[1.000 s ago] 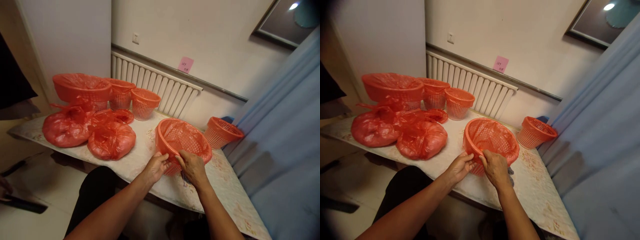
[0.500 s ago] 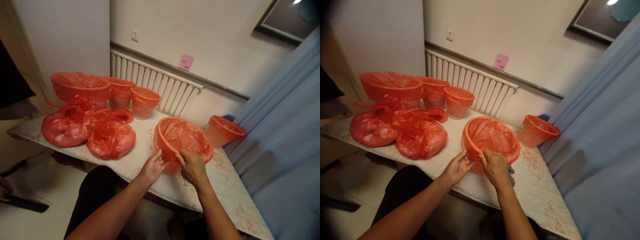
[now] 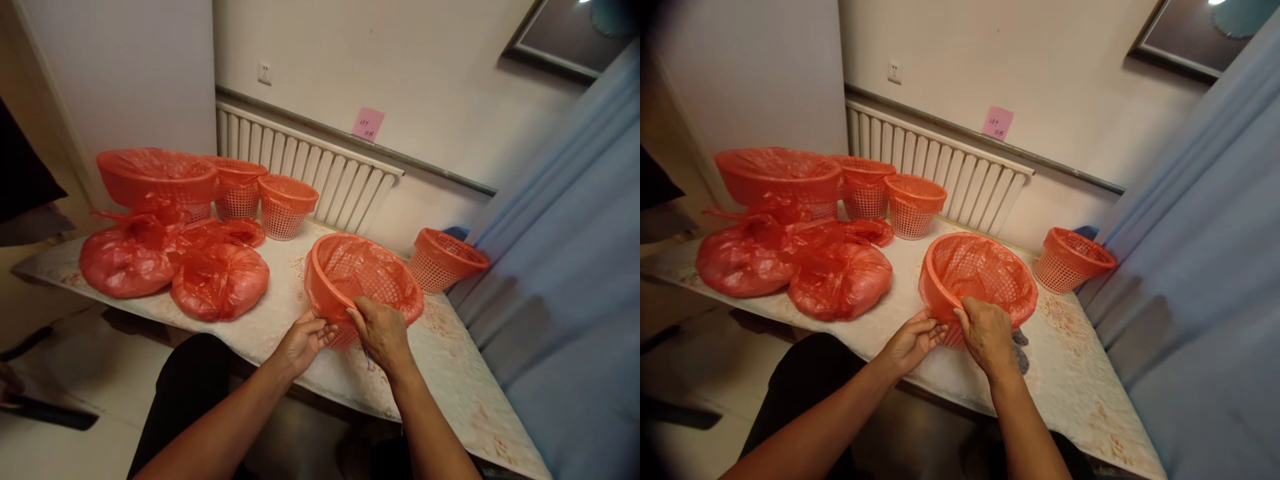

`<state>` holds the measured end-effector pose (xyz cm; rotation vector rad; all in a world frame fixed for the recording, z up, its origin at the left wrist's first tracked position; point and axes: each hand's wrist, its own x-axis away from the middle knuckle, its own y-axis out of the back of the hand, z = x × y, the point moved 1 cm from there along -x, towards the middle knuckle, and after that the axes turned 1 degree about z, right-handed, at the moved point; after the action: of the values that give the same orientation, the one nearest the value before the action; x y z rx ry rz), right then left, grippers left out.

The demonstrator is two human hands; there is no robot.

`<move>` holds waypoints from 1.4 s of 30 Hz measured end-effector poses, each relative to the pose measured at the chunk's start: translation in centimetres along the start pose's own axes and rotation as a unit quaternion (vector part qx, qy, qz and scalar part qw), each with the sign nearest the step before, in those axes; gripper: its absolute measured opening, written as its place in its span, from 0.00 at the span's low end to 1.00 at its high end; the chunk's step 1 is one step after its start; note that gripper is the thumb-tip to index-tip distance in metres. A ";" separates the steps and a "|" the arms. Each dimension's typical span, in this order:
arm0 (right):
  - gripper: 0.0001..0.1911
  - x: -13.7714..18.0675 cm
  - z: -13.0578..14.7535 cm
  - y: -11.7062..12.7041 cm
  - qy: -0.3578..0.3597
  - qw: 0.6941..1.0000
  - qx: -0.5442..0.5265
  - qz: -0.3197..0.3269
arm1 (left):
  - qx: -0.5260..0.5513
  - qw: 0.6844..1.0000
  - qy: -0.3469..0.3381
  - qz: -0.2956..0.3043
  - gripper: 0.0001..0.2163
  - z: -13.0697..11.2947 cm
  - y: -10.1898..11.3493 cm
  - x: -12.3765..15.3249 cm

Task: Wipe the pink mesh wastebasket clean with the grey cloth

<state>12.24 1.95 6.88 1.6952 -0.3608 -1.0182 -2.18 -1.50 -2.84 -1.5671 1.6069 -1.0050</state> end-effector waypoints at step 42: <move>0.10 0.0 -0.1 0.1 0.017 0.999 -0.043 -0.011 | -0.070 0.996 0.046 0.033 0.06 1.6 -2.4 0.5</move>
<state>12.29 2.01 6.98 1.6404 -0.2728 -1.0066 0.34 -2.03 -1.50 -1.5676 1.8149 -0.9597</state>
